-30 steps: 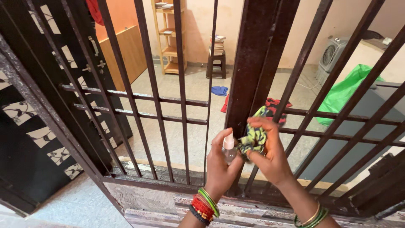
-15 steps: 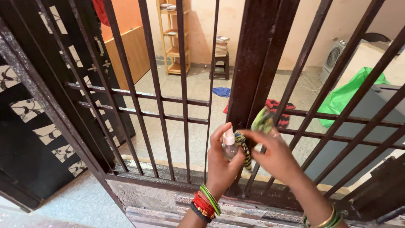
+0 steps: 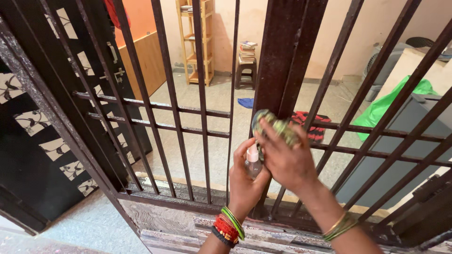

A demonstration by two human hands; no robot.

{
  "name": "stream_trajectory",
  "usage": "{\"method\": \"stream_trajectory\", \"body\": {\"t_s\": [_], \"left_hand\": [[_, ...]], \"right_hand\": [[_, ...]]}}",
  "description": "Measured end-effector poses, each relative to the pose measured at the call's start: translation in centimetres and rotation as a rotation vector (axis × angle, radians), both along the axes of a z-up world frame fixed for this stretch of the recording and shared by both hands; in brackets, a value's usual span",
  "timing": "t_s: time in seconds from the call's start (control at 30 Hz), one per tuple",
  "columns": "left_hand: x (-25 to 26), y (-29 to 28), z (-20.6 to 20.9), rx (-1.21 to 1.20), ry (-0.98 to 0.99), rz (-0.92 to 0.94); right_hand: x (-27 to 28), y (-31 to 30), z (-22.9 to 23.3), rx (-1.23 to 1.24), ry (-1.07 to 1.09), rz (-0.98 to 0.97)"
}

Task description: The person cleans a brown metal security gate by spraying a liquid from a small bottle and wiping the bars with a patterned cloth. The person systematically wipes the vertical and horizontal bars of the gate.

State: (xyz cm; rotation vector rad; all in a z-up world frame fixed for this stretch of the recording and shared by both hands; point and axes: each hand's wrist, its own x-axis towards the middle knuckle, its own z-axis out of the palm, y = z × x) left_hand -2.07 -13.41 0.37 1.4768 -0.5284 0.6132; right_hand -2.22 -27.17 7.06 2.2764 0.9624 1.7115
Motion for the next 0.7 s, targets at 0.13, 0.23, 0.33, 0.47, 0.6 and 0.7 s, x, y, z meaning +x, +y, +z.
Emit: {"method": "stream_trajectory", "body": {"t_s": [0.13,0.23,0.33,0.47,0.6,0.7], "left_hand": [[-0.1,0.6,-0.8,0.142,0.132,0.011],[-1.0,0.9,-1.4,0.252,0.166,0.056],[-1.1,0.8,-1.2,0.203,-0.228,0.115],[-1.1,0.2,-1.2,0.091,-0.256,0.087],[-0.9,0.4,-1.7,-0.060,0.124,-0.037],[-1.0,0.6,-2.3,0.057,0.229,0.008]], "right_hand": [[0.1,-0.2,-3.1,0.000,0.109,-0.071],[0.4,-0.6,-3.0,-0.019,0.209,-0.023],[2.2,-1.1,0.4,0.011,0.159,-0.008],[3.7,-2.5,3.2,0.371,-0.062,-0.029],[3.9,-1.5,-2.1,-0.017,-0.145,-0.209],[1.7,-1.5,-9.3,-0.208,0.280,-0.027]]}}
